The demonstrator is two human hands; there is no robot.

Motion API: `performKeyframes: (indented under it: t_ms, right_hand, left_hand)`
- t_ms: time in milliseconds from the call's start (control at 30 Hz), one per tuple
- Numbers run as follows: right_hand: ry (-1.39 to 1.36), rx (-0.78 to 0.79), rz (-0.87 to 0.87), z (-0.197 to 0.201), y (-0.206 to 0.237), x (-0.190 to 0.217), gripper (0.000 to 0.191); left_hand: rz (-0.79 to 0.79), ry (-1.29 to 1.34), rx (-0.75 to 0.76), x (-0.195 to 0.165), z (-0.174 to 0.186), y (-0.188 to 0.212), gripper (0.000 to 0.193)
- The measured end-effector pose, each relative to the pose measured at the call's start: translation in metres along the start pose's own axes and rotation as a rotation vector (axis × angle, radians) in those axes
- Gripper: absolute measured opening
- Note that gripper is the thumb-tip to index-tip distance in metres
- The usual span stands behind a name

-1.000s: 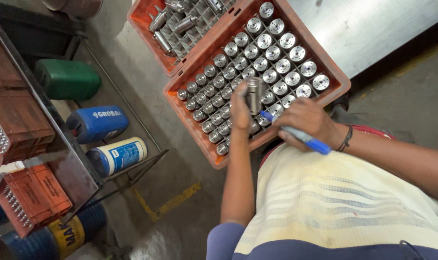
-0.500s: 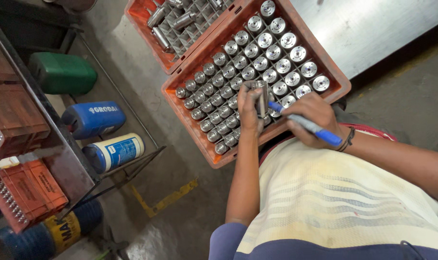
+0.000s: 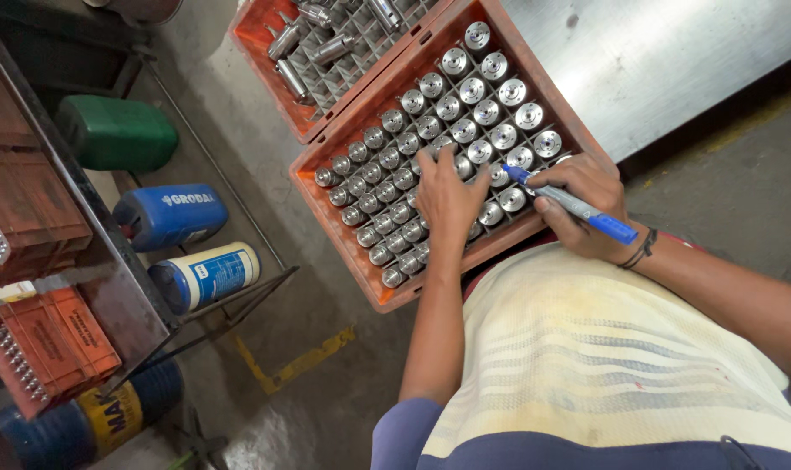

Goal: The person picks up small cylindrical metal parts from a crate, marks them with a blue marker, and places them back. The person repeats this process for multiple parts.

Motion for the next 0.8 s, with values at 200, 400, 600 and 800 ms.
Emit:
performKeyframes:
  t_ms: [200, 400, 600, 800]
  right_hand:
    - [-0.033, 0.036, -0.015, 0.002, -0.006, -0.004, 0.015]
    - [-0.030, 0.020, -0.090, 0.015, -0.004, -0.022, 0.016]
    - [-0.035, 0.075, -0.025, 0.006, -0.007, -0.018, 0.014]
    - [-0.061, 0.233, 0.271, -0.008, -0.020, 0.010, 0.020]
  left_hand:
    - [0.025, -0.044, 0.020, 0.000, -0.024, -0.026, 0.048]
    - [-0.262, 0.195, -0.098, 0.018, 0.021, -0.030, 0.033]
    - [0.435, 1.580, 0.103, 0.047, -0.045, -0.013, 0.037]
    - [0.330, 1.511, 0.175, 0.035, -0.065, 0.007, 0.042]
Point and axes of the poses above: each hand's wrist, its own y-axis away from the middle knuckle, its own z-axis out of the back of the hand, x = y × z, the point moved 6 cm from there along -y, towards the middle knuckle, and after that the axes turned 6 degrees about y, right-handed, at the moved point
